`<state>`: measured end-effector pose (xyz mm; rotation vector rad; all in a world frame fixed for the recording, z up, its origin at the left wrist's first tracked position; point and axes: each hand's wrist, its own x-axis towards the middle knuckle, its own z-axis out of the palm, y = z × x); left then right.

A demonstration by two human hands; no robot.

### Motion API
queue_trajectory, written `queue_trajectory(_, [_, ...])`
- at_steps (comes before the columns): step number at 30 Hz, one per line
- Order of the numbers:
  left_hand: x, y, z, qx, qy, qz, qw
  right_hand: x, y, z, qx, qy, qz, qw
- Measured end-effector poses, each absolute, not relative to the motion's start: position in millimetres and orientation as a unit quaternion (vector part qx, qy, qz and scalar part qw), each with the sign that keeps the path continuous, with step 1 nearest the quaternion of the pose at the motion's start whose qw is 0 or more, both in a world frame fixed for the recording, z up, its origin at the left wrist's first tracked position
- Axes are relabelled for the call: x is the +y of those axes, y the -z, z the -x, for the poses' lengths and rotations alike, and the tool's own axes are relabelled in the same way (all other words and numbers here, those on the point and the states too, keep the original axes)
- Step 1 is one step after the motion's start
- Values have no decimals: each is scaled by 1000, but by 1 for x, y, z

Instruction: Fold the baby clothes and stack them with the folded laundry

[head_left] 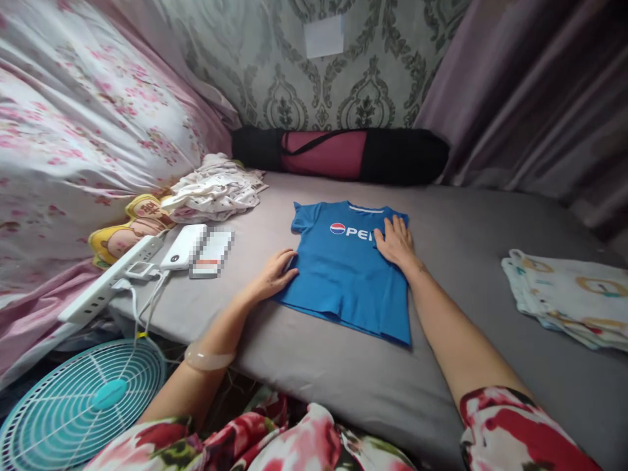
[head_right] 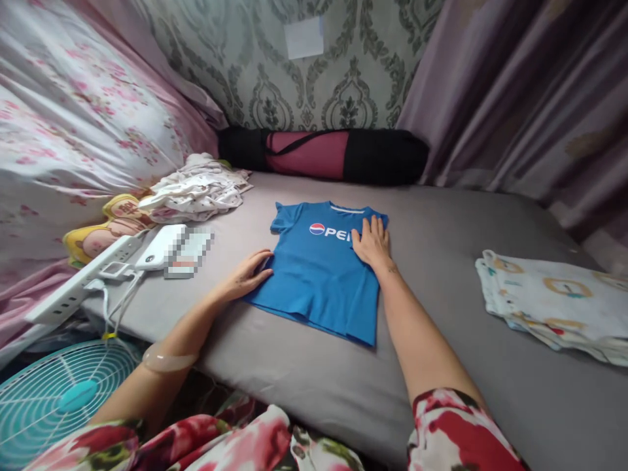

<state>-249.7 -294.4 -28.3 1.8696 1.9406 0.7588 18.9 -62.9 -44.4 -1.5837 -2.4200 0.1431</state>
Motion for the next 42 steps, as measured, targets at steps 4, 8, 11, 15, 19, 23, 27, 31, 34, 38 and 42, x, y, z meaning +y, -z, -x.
queue_trajectory(4, [-302,33,253,694,-289,-641,156,-83,41,-27,-841,-63,530,88])
queue_trajectory(8, [-306,37,255,716,-274,-625,150,-129,40,-52,-852,-75,514,64])
queue_trajectory(11, [-309,38,256,726,-267,-618,142,-176,36,-79,-864,-90,491,74])
queue_trajectory(15, [-311,36,256,730,-257,-618,139,-230,22,-108,-853,-65,508,100])
queue_trajectory(19, [-311,31,255,735,-245,-615,145,-255,13,-116,-806,-26,585,85])
queue_trajectory(23, [-313,27,255,731,-236,-625,143,-262,13,-107,-793,-28,601,92])
queue_trajectory(27, [-315,21,252,725,-229,-636,127,-268,10,-96,-791,-47,605,82])
queue_trajectory(31, [-316,11,245,737,-194,-634,130,-277,-1,-83,-772,-58,633,29])
queue_trajectory(34, [-317,5,240,742,-186,-620,176,-281,-9,-75,-755,-51,653,-11])
queue_trajectory(38, [-319,4,241,750,-215,-589,208,-277,-13,-77,-763,-68,642,-32])
queue_trajectory(42, [-323,3,244,755,-211,-575,232,-273,-8,-89,-775,-81,627,-25])
